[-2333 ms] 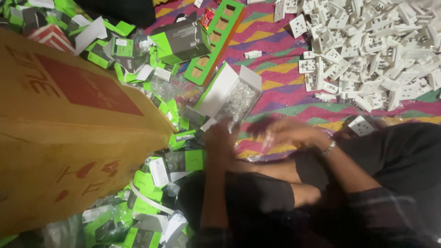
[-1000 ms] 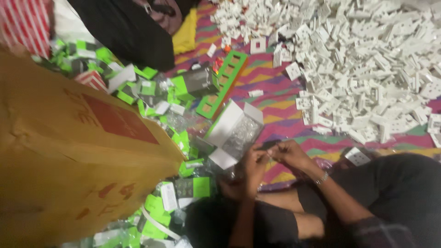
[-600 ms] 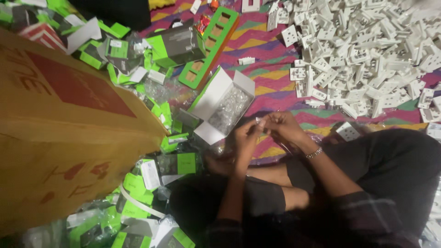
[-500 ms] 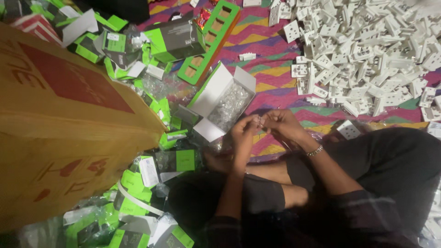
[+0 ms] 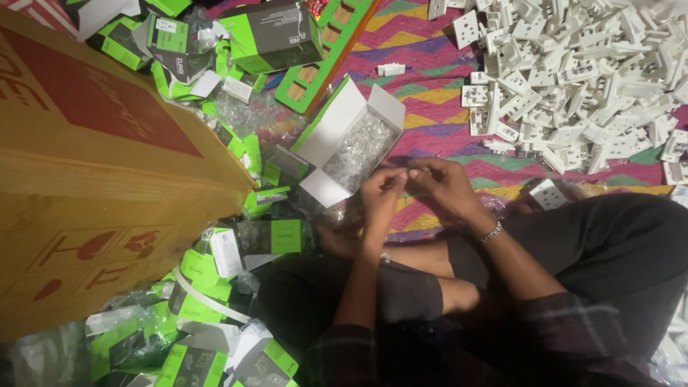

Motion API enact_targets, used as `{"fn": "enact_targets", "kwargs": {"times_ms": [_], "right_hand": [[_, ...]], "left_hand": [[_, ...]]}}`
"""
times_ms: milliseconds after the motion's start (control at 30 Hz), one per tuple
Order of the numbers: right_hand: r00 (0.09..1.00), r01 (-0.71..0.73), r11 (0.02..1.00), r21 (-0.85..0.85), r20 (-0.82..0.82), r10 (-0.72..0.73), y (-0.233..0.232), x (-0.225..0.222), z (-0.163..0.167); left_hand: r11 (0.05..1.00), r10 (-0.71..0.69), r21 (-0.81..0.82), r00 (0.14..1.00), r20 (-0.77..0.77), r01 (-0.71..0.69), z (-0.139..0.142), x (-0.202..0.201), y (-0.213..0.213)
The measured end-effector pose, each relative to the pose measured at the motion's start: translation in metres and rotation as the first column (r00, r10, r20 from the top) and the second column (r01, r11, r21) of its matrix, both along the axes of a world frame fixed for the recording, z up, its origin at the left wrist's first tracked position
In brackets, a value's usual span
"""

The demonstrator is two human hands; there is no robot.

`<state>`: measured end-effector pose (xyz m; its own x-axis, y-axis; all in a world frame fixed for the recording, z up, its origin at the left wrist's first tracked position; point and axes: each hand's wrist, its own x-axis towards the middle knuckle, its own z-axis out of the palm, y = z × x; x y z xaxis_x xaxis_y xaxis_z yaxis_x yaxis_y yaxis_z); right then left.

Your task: The person sits on the floor and repeatedly picks small metal pins from a box, inserts them into white plastic components, and places the assembled units on the floor. The task continues in a repetitive cycle with no visible final packaging or completion.

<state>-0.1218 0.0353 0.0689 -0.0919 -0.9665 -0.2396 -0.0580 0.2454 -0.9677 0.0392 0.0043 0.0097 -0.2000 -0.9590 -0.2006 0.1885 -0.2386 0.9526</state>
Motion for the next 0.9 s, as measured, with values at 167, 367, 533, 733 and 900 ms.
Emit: {"fn": "enact_targets", "kwargs": {"times_ms": [167,367,533,733,900], "right_hand": [[0.992,-0.065,0.997,0.039,0.107,0.061,0.0,-0.001,-0.01],[0.942,-0.02,0.996,0.089,0.337,-0.011,0.002,0.0,-0.015],[0.995,-0.095,0.995,0.038,-0.032,0.097,-0.001,-0.003,-0.004],[0.974,-0.197,0.979,-0.049,-0.128,0.189,-0.002,-0.001,0.004],[0.982,-0.171,0.982,0.076,0.088,0.164,0.001,0.001,0.006]], "left_hand": [[0.996,-0.028,-0.084,0.996,0.08,0.034,0.013,-0.002,-0.001],[0.996,-0.045,0.071,0.997,-0.056,0.049,0.011,-0.001,-0.001],[0.994,0.072,0.08,0.997,0.035,-0.074,-0.003,0.003,-0.004],[1.0,0.021,0.014,0.998,-0.055,-0.02,-0.011,0.002,-0.005],[0.999,-0.022,0.04,1.0,-0.006,0.022,-0.012,0.0,-0.003]]}}
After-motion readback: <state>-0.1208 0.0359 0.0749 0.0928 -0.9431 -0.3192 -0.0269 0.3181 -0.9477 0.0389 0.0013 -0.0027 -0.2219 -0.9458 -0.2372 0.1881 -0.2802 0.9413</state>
